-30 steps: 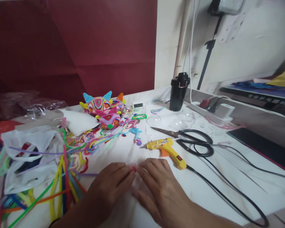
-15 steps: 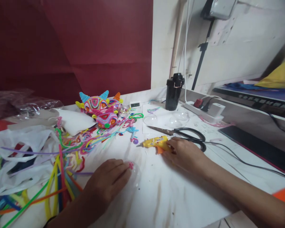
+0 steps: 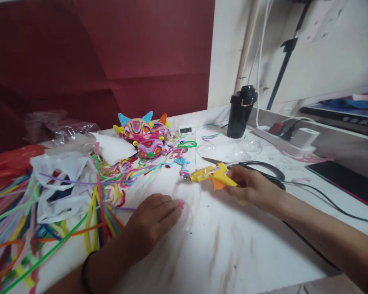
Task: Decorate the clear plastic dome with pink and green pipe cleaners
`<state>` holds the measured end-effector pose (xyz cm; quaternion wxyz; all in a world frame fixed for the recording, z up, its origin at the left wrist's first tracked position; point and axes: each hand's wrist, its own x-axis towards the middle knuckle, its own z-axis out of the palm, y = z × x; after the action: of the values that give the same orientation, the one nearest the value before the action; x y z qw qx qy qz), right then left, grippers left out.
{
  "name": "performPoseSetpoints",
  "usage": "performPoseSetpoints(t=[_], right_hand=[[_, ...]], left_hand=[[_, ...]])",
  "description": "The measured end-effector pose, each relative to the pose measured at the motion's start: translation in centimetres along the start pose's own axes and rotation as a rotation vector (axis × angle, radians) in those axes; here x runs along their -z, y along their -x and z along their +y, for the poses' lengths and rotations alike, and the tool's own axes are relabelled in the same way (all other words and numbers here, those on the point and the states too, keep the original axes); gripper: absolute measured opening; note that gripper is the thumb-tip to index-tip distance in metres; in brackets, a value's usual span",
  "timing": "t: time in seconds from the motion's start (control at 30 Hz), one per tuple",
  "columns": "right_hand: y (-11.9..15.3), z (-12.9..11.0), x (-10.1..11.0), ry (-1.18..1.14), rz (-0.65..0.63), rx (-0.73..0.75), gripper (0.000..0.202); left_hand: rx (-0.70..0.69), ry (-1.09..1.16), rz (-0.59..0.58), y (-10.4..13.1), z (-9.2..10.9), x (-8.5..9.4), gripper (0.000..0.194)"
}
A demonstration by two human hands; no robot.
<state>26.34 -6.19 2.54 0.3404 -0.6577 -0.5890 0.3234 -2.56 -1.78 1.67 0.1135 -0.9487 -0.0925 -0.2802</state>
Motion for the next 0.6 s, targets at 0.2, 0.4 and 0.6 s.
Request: performPoseSetpoints(t=[0.2,0.4,0.6], right_hand=[[1.3,-0.6,0.2,-0.298,-0.032,-0.012,0.044],[2.4,0.0,0.5,-0.417,-0.056,-0.13,0.039],[3.2,-0.3,-0.1,-0.444,-0.039,-0.191,0.022]], left_hand=[[0.022,0.002,0.0,0.3,0.1,-0.1,0.027],[0.033,-0.019,-0.023,0.5,0.4,-0.2,0.029],[0.068,0.005,-0.008,0.6,0.4,-0.5,0.028]])
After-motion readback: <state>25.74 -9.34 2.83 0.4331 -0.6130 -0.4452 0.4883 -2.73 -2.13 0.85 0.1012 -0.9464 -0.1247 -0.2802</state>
